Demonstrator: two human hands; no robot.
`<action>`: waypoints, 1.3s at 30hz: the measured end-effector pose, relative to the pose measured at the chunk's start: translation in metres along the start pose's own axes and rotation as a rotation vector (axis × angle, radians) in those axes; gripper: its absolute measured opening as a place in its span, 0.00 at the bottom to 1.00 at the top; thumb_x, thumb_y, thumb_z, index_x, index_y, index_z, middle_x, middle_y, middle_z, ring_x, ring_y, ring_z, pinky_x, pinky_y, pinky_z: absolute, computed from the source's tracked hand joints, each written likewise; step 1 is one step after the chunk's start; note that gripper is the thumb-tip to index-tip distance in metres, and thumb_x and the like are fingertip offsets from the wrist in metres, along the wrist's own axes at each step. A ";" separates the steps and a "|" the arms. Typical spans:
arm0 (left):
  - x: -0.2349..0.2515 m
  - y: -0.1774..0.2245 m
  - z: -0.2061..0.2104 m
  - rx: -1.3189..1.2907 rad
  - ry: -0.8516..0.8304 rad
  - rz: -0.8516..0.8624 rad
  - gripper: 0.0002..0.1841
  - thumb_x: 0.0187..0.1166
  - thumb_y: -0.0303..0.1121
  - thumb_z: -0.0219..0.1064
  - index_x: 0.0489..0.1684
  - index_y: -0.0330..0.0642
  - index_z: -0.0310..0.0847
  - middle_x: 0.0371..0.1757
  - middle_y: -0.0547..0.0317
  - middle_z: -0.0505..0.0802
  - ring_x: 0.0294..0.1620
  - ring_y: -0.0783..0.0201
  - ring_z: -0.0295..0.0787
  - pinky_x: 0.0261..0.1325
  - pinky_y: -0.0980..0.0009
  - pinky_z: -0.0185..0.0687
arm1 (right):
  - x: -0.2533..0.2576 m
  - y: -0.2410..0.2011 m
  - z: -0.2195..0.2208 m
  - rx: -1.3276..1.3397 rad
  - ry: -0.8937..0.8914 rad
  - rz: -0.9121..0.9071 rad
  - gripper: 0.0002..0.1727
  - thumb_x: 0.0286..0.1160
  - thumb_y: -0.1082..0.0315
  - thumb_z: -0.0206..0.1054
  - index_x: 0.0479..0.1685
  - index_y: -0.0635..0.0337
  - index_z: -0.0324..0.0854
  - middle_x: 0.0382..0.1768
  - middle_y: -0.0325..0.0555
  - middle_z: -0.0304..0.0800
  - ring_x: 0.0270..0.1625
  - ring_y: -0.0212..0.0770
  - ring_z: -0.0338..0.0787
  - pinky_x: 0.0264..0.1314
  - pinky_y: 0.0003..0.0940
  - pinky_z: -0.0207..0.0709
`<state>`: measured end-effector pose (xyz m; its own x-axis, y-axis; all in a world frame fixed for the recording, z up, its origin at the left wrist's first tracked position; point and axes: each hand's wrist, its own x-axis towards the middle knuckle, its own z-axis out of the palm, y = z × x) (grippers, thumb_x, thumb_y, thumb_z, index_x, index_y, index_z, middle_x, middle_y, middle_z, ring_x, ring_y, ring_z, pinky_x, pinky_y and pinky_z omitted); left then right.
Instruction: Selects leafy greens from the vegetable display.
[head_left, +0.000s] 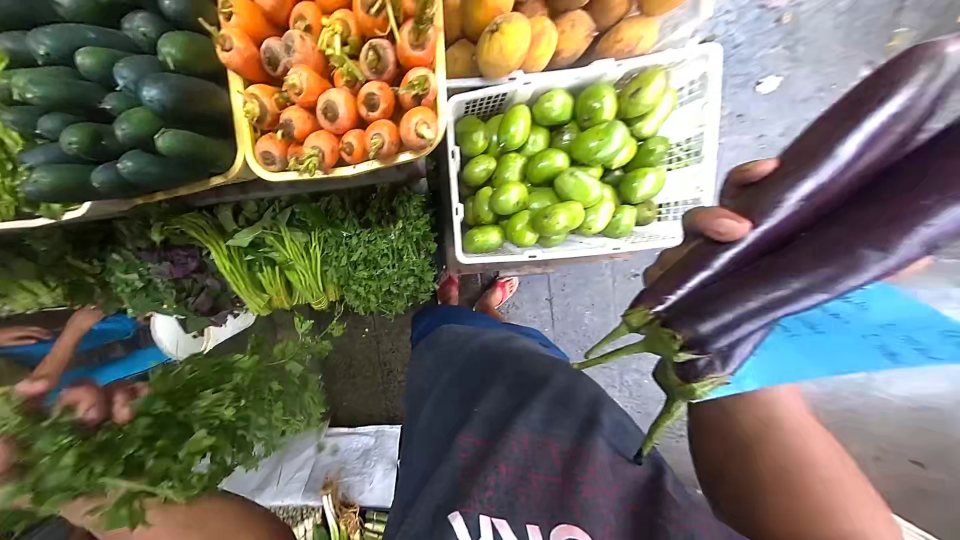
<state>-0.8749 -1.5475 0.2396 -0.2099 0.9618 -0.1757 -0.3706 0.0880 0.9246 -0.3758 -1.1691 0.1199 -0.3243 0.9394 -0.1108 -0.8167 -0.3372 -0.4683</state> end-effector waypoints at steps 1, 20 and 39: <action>0.015 -0.021 0.003 0.047 0.093 0.017 0.26 0.81 0.53 0.65 0.74 0.54 0.81 0.48 0.66 0.96 0.48 0.68 0.94 0.54 0.71 0.91 | 0.003 -0.008 -0.031 0.066 -0.143 0.018 0.29 0.79 0.46 0.63 0.68 0.59 0.76 0.59 0.55 0.89 0.49 0.50 0.94 0.48 0.38 0.91; 0.299 -0.313 0.087 1.229 0.411 -0.745 0.28 0.77 0.54 0.69 0.58 0.35 0.85 0.56 0.31 0.91 0.60 0.33 0.88 0.60 0.28 0.80 | -0.050 -0.043 -0.037 0.025 0.288 -0.166 0.38 0.53 0.33 0.76 0.63 0.42 0.78 0.48 0.45 0.92 0.37 0.46 0.95 0.34 0.38 0.90; 0.225 -0.296 0.019 1.344 0.396 -0.916 0.35 0.76 0.57 0.72 0.68 0.31 0.81 0.62 0.31 0.90 0.69 0.35 0.86 0.71 0.33 0.77 | -0.046 -0.020 -0.046 0.125 0.152 -0.086 0.39 0.56 0.43 0.79 0.71 0.49 0.77 0.59 0.55 0.87 0.37 0.53 0.92 0.31 0.43 0.89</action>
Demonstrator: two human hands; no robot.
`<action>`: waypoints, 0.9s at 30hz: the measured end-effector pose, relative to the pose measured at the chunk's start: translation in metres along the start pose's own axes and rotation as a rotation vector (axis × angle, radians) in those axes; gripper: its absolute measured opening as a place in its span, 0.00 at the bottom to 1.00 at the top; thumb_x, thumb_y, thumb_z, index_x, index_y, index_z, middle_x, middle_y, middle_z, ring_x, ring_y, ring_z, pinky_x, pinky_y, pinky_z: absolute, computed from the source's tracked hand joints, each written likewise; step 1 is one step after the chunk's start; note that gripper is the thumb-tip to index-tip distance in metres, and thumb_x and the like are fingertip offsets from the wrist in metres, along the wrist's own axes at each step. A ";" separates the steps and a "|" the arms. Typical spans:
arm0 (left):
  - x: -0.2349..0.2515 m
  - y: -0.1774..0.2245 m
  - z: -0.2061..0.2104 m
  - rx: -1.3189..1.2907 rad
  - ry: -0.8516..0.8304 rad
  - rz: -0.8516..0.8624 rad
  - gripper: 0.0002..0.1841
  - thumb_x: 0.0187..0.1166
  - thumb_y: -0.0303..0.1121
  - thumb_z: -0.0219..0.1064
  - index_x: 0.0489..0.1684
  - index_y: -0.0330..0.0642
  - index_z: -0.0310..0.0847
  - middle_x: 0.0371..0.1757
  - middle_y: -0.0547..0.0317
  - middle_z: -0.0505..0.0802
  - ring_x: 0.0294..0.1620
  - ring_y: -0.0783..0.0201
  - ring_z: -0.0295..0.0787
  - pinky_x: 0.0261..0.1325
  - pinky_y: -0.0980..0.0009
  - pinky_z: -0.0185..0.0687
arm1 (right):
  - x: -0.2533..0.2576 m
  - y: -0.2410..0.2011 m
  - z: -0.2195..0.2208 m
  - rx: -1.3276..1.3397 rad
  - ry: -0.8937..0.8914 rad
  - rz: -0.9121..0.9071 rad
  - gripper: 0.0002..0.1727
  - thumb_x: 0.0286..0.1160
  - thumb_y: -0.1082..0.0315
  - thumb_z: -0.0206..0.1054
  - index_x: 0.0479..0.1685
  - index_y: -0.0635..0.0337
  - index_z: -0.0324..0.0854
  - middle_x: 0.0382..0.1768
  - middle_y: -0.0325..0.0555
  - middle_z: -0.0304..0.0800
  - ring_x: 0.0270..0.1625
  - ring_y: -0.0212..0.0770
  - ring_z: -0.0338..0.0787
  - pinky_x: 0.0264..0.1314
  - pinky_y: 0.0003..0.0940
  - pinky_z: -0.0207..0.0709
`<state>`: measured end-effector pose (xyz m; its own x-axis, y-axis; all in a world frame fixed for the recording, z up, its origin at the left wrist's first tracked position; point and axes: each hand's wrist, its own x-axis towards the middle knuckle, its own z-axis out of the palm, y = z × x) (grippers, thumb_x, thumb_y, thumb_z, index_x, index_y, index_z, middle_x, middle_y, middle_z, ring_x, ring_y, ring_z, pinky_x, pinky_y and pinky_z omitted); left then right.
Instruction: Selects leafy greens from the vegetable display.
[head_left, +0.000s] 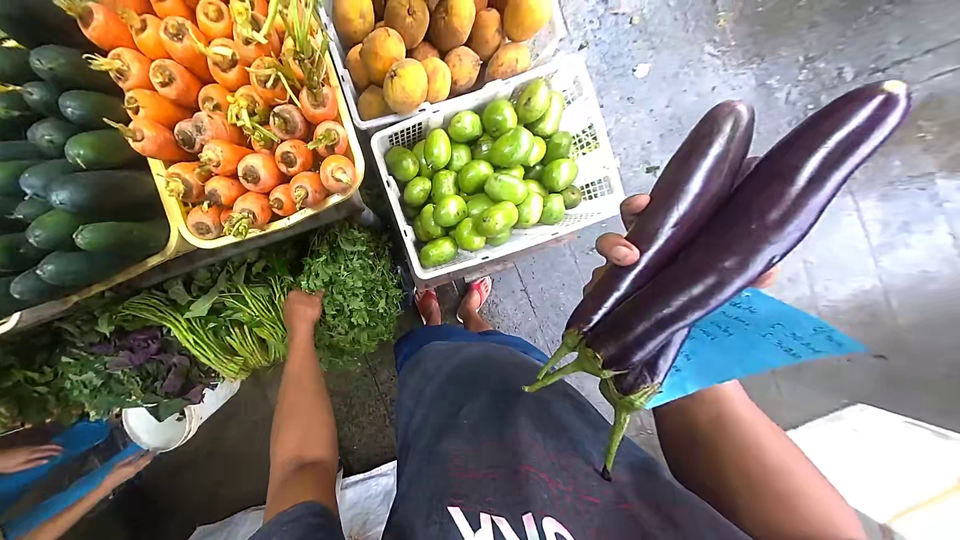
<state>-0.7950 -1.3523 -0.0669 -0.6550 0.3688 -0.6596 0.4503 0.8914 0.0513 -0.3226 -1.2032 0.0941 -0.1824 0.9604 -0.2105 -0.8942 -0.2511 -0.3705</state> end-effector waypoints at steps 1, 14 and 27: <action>-0.010 0.005 -0.009 -0.007 0.005 0.010 0.38 0.75 0.57 0.73 0.73 0.30 0.77 0.64 0.29 0.89 0.70 0.34 0.84 0.72 0.33 0.76 | -0.004 -0.003 0.003 -0.041 0.027 -0.021 0.38 0.60 0.40 0.76 0.71 0.46 0.74 0.60 0.52 0.86 0.36 0.50 0.92 0.30 0.41 0.88; -0.006 0.144 0.004 0.068 0.183 0.186 0.33 0.81 0.56 0.63 0.76 0.39 0.78 0.73 0.34 0.85 0.73 0.33 0.82 0.69 0.29 0.75 | -0.034 -0.012 0.015 0.112 -0.050 -0.071 0.38 0.51 0.54 0.83 0.68 0.60 0.80 0.61 0.62 0.86 0.45 0.59 0.93 0.41 0.49 0.91; -0.012 -0.068 -0.012 -0.850 0.073 -0.152 0.40 0.75 0.50 0.77 0.82 0.35 0.68 0.74 0.38 0.84 0.75 0.47 0.81 0.73 0.43 0.80 | -0.013 -0.030 -0.020 0.092 0.115 -0.092 0.39 0.54 0.47 0.81 0.68 0.52 0.77 0.58 0.56 0.87 0.44 0.56 0.93 0.39 0.47 0.91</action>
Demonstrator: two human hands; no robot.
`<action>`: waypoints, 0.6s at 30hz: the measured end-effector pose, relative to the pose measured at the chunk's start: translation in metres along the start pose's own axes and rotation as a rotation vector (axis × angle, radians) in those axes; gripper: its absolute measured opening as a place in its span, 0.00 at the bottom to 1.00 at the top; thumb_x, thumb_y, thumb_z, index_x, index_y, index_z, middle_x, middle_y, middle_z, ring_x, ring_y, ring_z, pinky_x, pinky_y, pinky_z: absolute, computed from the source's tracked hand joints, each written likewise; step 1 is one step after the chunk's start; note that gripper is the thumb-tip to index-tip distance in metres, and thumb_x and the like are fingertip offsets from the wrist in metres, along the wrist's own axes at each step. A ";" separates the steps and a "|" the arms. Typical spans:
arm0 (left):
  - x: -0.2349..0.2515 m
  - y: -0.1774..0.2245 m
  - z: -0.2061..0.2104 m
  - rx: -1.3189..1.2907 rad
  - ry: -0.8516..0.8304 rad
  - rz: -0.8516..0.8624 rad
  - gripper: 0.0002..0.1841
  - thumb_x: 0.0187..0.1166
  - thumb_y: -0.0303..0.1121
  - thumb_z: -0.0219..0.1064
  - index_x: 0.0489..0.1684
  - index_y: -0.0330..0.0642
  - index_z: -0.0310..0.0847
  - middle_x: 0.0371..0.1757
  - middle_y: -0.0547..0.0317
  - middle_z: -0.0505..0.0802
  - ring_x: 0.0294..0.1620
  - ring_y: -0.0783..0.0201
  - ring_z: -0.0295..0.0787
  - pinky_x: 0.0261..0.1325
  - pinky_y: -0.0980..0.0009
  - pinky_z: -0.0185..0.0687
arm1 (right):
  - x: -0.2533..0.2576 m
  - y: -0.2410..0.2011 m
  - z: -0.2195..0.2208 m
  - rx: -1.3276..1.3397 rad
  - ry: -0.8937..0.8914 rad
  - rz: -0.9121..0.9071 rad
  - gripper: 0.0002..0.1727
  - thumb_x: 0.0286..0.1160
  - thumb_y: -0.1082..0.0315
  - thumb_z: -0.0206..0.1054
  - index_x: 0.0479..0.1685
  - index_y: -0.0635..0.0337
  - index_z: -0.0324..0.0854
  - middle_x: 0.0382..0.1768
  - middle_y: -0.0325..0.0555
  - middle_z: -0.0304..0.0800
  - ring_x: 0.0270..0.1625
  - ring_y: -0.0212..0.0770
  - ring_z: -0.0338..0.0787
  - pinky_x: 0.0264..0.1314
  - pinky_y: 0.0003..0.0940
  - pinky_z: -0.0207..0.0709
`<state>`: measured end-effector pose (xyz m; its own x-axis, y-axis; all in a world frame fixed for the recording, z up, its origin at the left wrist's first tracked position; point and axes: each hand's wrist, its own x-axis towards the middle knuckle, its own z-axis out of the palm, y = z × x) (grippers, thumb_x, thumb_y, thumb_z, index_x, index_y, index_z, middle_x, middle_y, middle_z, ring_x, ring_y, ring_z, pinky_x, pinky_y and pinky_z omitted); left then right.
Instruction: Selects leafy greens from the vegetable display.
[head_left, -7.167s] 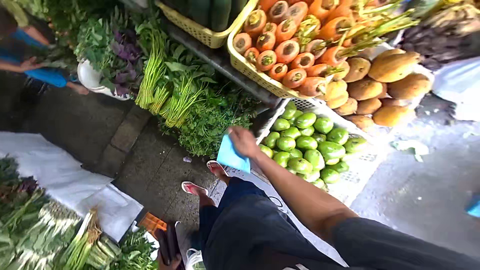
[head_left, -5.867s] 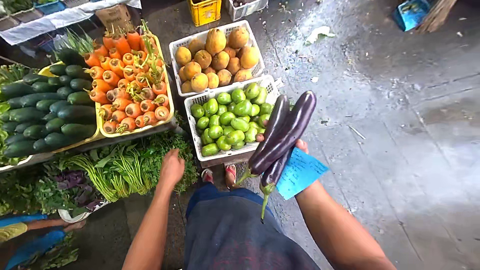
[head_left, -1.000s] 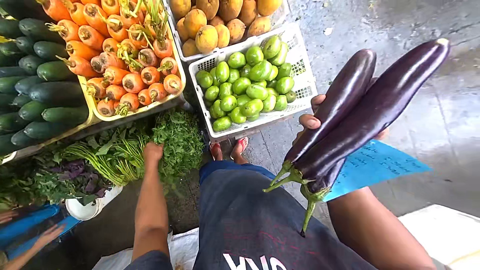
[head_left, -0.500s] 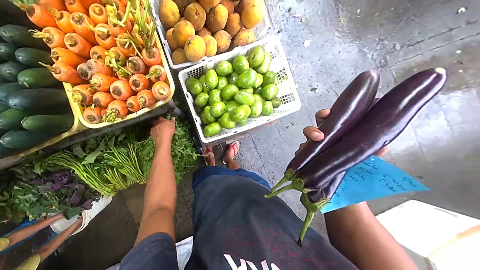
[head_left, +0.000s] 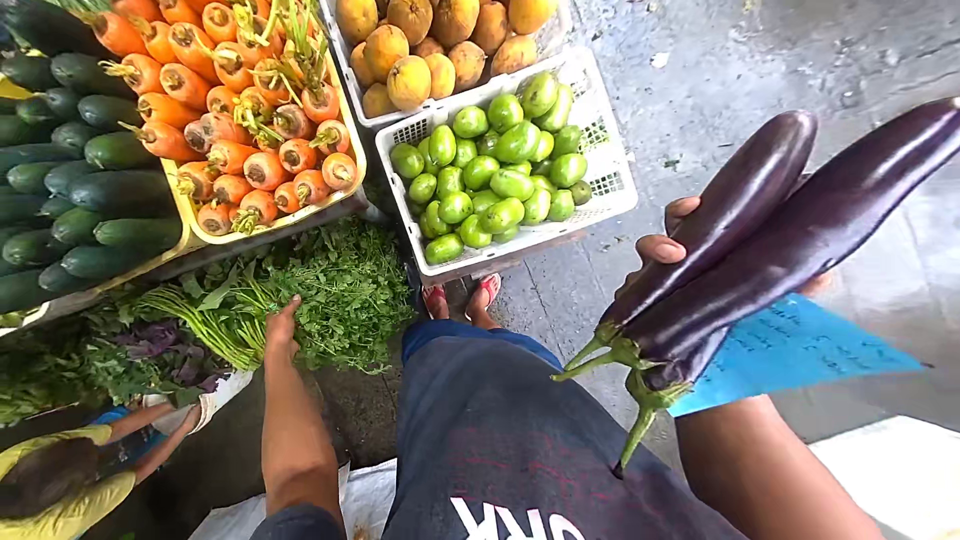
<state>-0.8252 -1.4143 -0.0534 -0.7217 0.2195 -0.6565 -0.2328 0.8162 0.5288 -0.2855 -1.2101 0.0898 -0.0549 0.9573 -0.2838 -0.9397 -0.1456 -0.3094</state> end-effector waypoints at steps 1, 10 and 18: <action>0.000 -0.001 -0.002 -0.030 -0.015 -0.011 0.40 0.75 0.52 0.76 0.83 0.37 0.68 0.75 0.40 0.84 0.75 0.48 0.81 0.73 0.43 0.80 | 0.003 0.002 0.001 -0.021 -0.008 0.027 0.39 0.54 0.46 0.81 0.68 0.51 0.77 0.57 0.56 0.87 0.43 0.55 0.93 0.38 0.46 0.90; 0.004 0.067 0.041 0.623 0.030 0.177 0.44 0.74 0.61 0.73 0.78 0.31 0.74 0.68 0.25 0.86 0.73 0.29 0.80 0.74 0.28 0.72 | 0.011 0.022 0.017 -0.046 -0.044 0.111 0.44 0.43 0.47 0.87 0.67 0.53 0.79 0.56 0.57 0.88 0.38 0.54 0.92 0.34 0.45 0.90; -0.009 0.120 0.096 0.604 -0.204 0.362 0.31 0.82 0.56 0.66 0.80 0.50 0.77 0.70 0.34 0.87 0.74 0.35 0.82 0.73 0.30 0.73 | -0.002 0.007 0.005 -0.049 -0.041 -0.007 0.42 0.51 0.45 0.82 0.70 0.53 0.77 0.60 0.58 0.86 0.40 0.57 0.93 0.34 0.48 0.90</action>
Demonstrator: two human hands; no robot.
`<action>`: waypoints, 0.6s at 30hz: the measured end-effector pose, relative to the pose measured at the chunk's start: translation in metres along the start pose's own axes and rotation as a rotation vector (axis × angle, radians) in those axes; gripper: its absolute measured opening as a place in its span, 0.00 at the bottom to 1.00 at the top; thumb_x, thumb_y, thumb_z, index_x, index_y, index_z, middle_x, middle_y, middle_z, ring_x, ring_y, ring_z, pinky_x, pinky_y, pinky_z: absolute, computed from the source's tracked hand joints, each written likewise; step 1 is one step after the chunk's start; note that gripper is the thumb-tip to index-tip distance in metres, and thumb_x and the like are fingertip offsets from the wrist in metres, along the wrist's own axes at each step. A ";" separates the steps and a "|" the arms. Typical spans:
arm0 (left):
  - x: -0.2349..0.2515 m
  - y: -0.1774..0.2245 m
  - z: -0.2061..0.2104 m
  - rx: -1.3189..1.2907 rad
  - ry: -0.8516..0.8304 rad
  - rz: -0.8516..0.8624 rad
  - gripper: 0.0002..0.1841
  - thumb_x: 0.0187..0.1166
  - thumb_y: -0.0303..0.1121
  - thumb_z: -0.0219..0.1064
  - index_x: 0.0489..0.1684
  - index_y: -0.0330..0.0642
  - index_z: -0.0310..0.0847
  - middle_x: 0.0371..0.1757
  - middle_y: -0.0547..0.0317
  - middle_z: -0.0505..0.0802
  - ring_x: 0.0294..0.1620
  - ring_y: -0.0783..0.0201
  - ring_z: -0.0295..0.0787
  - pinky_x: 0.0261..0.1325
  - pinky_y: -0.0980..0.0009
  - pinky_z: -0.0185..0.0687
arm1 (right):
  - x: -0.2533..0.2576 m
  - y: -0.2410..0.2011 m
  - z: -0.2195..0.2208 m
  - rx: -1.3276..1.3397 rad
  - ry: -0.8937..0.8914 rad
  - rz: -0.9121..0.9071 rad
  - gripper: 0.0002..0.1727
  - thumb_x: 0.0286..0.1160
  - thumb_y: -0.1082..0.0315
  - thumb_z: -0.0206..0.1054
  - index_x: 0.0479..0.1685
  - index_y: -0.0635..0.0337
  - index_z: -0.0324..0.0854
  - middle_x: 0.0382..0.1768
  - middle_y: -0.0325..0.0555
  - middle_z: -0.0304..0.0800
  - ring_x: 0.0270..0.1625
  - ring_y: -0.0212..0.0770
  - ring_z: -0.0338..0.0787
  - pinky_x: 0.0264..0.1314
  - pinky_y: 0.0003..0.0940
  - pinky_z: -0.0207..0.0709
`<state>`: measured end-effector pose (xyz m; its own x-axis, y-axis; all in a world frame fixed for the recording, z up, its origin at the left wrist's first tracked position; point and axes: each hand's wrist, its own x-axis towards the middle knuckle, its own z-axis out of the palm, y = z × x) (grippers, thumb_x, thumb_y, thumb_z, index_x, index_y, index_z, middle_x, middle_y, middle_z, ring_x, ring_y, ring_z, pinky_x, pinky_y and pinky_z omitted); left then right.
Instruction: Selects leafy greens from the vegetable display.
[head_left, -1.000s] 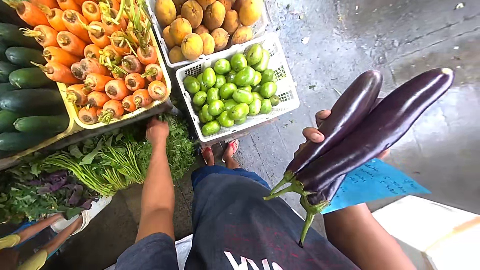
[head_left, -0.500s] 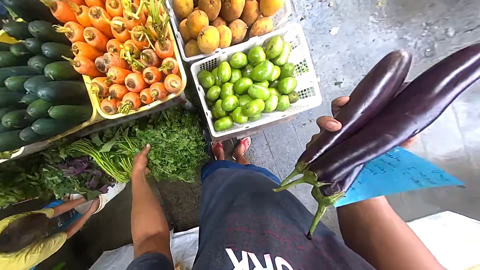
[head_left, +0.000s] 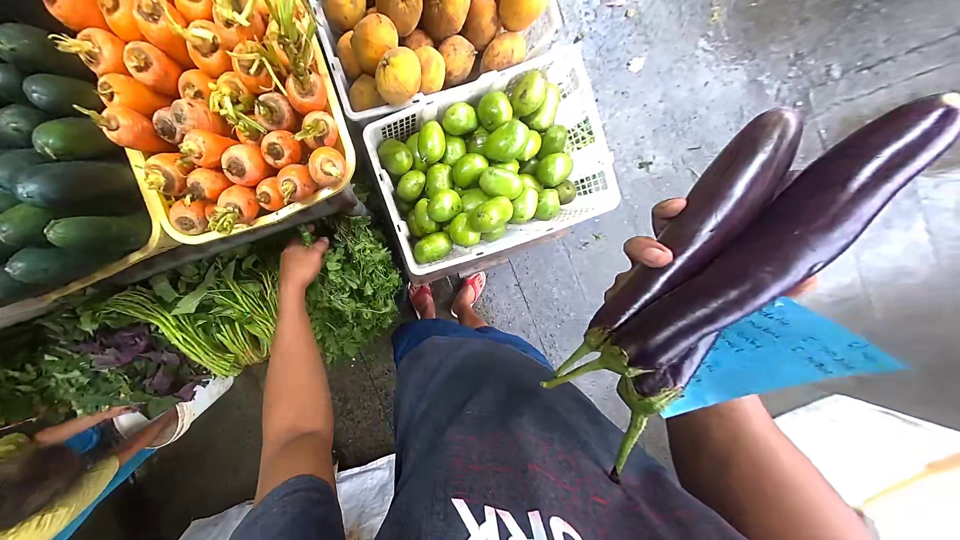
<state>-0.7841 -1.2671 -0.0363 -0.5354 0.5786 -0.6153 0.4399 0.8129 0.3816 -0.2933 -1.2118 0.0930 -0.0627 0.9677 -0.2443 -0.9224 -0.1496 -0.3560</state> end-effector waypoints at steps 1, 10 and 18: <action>0.007 0.001 0.008 -0.054 -0.033 -0.005 0.36 0.82 0.58 0.66 0.84 0.46 0.71 0.77 0.34 0.82 0.81 0.36 0.75 0.80 0.32 0.67 | -0.006 0.006 0.019 -0.001 0.048 -0.020 0.39 0.55 0.44 0.79 0.68 0.54 0.77 0.58 0.58 0.87 0.41 0.57 0.93 0.34 0.47 0.90; 0.020 0.013 0.060 -0.623 0.077 0.020 0.46 0.70 0.52 0.81 0.86 0.39 0.64 0.81 0.46 0.80 0.83 0.56 0.73 0.86 0.54 0.69 | -0.013 -0.013 -0.012 -0.079 0.034 -0.016 0.39 0.56 0.40 0.77 0.69 0.49 0.76 0.58 0.54 0.87 0.40 0.53 0.92 0.34 0.43 0.89; -0.074 -0.022 0.020 -0.296 -0.073 0.242 0.18 0.76 0.37 0.76 0.63 0.48 0.87 0.62 0.55 0.94 0.62 0.56 0.91 0.65 0.45 0.86 | -0.010 0.003 0.005 0.034 0.039 -0.024 0.42 0.55 0.38 0.77 0.70 0.51 0.76 0.59 0.57 0.86 0.39 0.55 0.92 0.33 0.45 0.89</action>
<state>-0.7401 -1.3285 -0.0129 -0.3848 0.7582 -0.5264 0.3144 0.6438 0.6976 -0.2971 -1.2205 0.0986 -0.0258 0.9621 -0.2715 -0.9358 -0.1187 -0.3319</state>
